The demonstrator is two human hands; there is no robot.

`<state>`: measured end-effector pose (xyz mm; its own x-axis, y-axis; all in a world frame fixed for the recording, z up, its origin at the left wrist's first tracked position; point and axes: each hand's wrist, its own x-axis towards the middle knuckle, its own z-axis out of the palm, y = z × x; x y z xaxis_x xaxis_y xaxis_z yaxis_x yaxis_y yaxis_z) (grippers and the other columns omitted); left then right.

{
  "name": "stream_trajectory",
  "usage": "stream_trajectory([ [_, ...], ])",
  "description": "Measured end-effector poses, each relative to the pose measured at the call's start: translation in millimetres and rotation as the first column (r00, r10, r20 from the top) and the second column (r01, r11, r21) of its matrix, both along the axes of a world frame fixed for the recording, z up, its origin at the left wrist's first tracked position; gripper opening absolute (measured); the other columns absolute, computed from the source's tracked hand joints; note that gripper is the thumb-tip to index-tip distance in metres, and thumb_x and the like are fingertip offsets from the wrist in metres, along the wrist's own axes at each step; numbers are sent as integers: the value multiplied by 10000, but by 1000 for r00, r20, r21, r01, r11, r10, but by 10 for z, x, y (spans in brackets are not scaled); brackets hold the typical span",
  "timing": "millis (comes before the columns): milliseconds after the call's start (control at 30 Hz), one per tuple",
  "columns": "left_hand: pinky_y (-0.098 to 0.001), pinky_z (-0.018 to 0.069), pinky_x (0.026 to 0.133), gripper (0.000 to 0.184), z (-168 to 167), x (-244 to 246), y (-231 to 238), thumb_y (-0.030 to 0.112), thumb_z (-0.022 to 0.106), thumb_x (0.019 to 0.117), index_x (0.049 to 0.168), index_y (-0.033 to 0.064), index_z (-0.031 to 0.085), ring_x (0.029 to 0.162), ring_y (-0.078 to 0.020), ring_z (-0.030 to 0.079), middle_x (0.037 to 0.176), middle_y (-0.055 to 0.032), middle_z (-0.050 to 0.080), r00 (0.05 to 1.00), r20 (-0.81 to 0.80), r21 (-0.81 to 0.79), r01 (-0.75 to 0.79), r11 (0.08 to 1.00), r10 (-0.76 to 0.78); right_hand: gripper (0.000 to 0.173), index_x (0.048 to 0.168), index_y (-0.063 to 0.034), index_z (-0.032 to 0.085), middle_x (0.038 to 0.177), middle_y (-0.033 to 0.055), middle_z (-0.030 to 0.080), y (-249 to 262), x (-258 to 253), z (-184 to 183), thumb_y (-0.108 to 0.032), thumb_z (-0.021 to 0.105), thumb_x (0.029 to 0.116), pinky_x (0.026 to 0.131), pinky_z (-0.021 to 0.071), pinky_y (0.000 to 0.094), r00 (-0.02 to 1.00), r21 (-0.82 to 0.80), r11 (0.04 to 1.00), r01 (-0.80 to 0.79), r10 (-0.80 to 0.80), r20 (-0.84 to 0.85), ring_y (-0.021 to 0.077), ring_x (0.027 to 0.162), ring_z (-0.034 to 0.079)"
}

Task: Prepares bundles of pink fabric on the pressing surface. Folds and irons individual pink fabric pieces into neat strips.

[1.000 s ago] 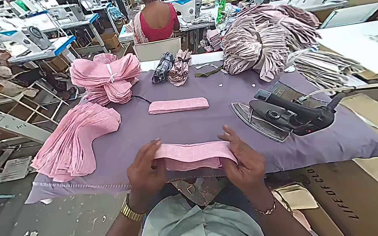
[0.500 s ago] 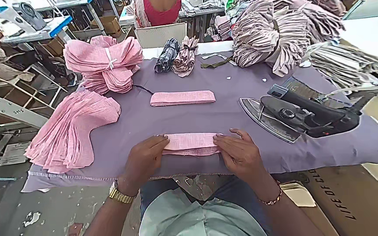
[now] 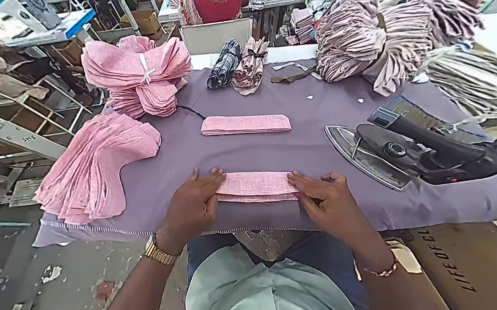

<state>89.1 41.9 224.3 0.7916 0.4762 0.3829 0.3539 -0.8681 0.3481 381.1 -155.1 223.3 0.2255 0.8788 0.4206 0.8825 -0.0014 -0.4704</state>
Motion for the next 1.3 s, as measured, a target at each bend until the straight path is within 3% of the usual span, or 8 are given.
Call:
stream_trajectory([
  [200, -537, 348, 1245, 395, 63, -76, 102, 244, 501, 1020, 1348, 117, 681, 1395, -137, 536, 1408, 7, 656, 983, 143, -205, 140, 969, -112, 290, 1190, -192, 785, 1257, -71, 740, -7, 229, 51, -358, 621, 1017, 1132, 408, 495, 957, 89, 980, -176, 192, -217, 40, 1215, 648],
  [300, -398, 522, 1043, 377, 108, 111, 103, 429, 550, 1035, 1230, 181, 756, 1191, -136, 647, 1211, 18, 736, 1000, 27, -13, -5, 1000, 5, 297, 1132, -180, 796, 1176, -59, 766, 191, 144, 24, -351, 573, 1035, 1051, 468, 486, 991, 134, 986, -97, 109, -83, 77, 1119, 690],
  [367, -412, 518, 939, 383, 162, 236, 174, 514, 600, 982, 1198, 247, 770, 1059, -171, 630, 1097, 17, 710, 995, -91, -22, -46, 999, 44, 324, 1146, -208, 783, 1135, -72, 761, 329, 146, 16, -418, 576, 1012, 956, 455, 492, 996, 27, 995, -92, 92, 6, 120, 1051, 668],
  [500, -298, 543, 863, 137, 276, 253, 288, 352, 742, 923, 982, 244, 804, 947, -55, 636, 953, 77, 687, 998, 60, -289, 45, 956, -29, 346, 1139, -219, 786, 958, -30, 725, 429, 240, 100, -473, 680, 930, 833, 508, 432, 984, -92, 985, -143, 133, -115, 124, 871, 650],
  [600, -261, 596, 861, 104, 338, 173, 226, 253, 774, 922, 990, 180, 804, 944, -42, 699, 981, 65, 751, 971, 236, -343, 113, 933, -31, 167, 989, -136, 810, 854, -33, 719, 357, 280, 105, -279, 774, 910, 709, 549, 227, 890, 151, 967, -207, 250, -380, 37, 782, 644],
  [767, -250, 611, 790, 147, 232, 114, 140, 243, 756, 939, 1032, 140, 803, 874, -59, 709, 970, 43, 756, 944, 326, -342, 64, 937, 55, 111, 950, -70, 806, 889, 12, 759, 215, 202, 81, -162, 797, 890, 787, 588, 249, 857, 360, 926, -119, 279, -433, 81, 837, 696],
  [1067, -228, 549, 748, 139, 212, 228, 101, 230, 694, 980, 955, 117, 771, 817, -48, 642, 882, 36, 694, 936, 351, -287, 80, 955, 27, 106, 888, -39, 775, 878, 31, 734, 175, 208, 26, -117, 722, 937, 797, 580, 265, 876, 408, 909, -85, 263, -405, 98, 849, 683],
  [1300, -230, 545, 753, 183, 255, 254, 176, 263, 662, 997, 917, 130, 760, 823, -31, 643, 885, 51, 699, 969, 245, -321, 90, 943, -9, 214, 818, -33, 730, 756, 7, 658, 178, 231, -7, -129, 641, 987, 624, 490, 218, 832, 343, 934, -102, 269, -485, 61, 695, 596],
])
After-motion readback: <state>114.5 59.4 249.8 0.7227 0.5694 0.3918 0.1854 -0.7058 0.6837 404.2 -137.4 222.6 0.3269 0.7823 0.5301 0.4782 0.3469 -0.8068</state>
